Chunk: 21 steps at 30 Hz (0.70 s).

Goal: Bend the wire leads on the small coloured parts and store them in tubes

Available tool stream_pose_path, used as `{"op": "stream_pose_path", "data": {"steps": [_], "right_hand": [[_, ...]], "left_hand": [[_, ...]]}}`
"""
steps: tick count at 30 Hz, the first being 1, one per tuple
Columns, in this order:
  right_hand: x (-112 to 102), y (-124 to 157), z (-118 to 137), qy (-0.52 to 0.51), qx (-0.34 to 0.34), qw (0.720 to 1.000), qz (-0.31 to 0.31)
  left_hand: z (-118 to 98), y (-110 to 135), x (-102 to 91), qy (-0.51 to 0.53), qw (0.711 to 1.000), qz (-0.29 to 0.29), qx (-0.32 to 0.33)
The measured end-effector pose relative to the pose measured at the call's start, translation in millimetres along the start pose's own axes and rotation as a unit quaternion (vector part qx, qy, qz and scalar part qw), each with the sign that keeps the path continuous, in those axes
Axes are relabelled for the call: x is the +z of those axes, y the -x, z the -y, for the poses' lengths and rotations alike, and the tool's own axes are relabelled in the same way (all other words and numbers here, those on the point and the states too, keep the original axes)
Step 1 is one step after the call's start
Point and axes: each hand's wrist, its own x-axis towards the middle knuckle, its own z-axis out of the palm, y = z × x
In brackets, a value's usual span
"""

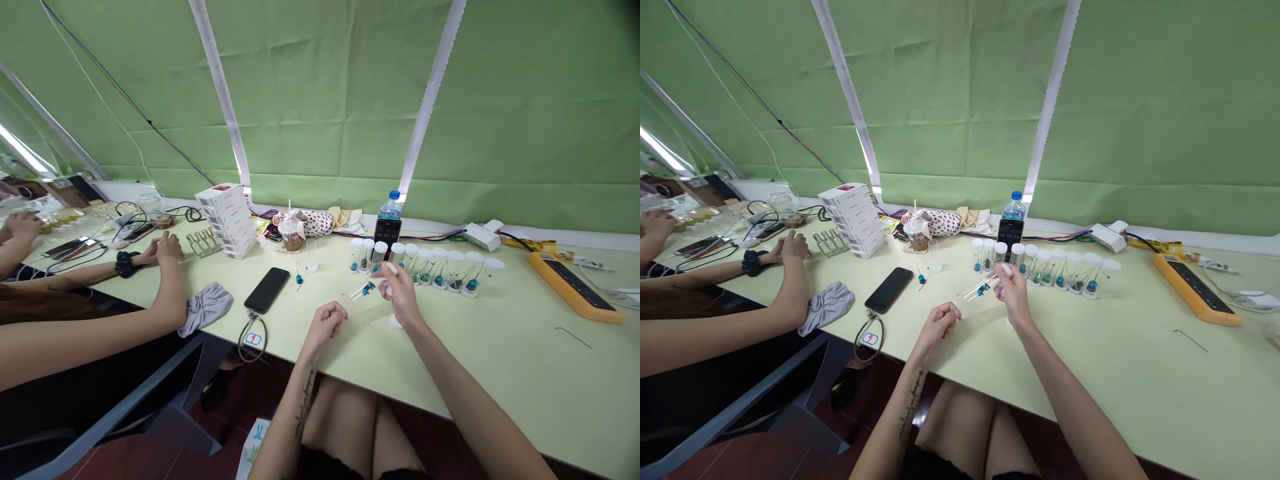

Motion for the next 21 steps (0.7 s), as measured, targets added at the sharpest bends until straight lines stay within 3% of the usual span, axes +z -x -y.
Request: {"op": "stream_pose_path", "data": {"steps": [3, 5, 7, 10, 12, 14, 17, 21], "right_hand": [[-13.6, -7.6, 5.4, -0.019, -0.047, 0.996, -0.077], [-19.2, -9.9, 7.5, -0.02, -0.066, 0.993, -0.098], [-19.3, -8.6, 7.8, -0.014, -0.067, 0.994, -0.083], [-12.5, -2.6, 5.9, 0.004, -0.053, 0.998, -0.033], [-8.0, 1.0, 4.5, 0.019, -0.047, 0.999, -0.005], [-6.1, 2.7, 3.4, 0.028, -0.046, 0.998, 0.012], [-7.9, 2.3, 1.7, 0.036, -0.041, 0.998, 0.02], [-9.9, 1.7, -6.5, 0.073, -0.031, 0.996, 0.03]], "left_hand": [[-12.0, 8.7, -17.6, -0.077, 0.997, -0.025, 0.015], [-26.7, 12.9, -29.9, -0.192, 0.979, -0.043, 0.047], [-46.3, 13.4, -39.2, -0.353, 0.93, -0.046, 0.096], [-78.1, 5.0, -43.5, -0.571, 0.813, -0.021, 0.112], [-95.0, -5.5, -40.9, -0.663, 0.74, 0.004, 0.113], [-105.6, -17.3, -36.6, -0.72, 0.685, 0.01, 0.112], [-110.5, -33.0, -32.0, -0.764, 0.637, 0.006, 0.105], [-103.7, -48.4, -32.8, -0.791, 0.607, -0.034, 0.073]]}}
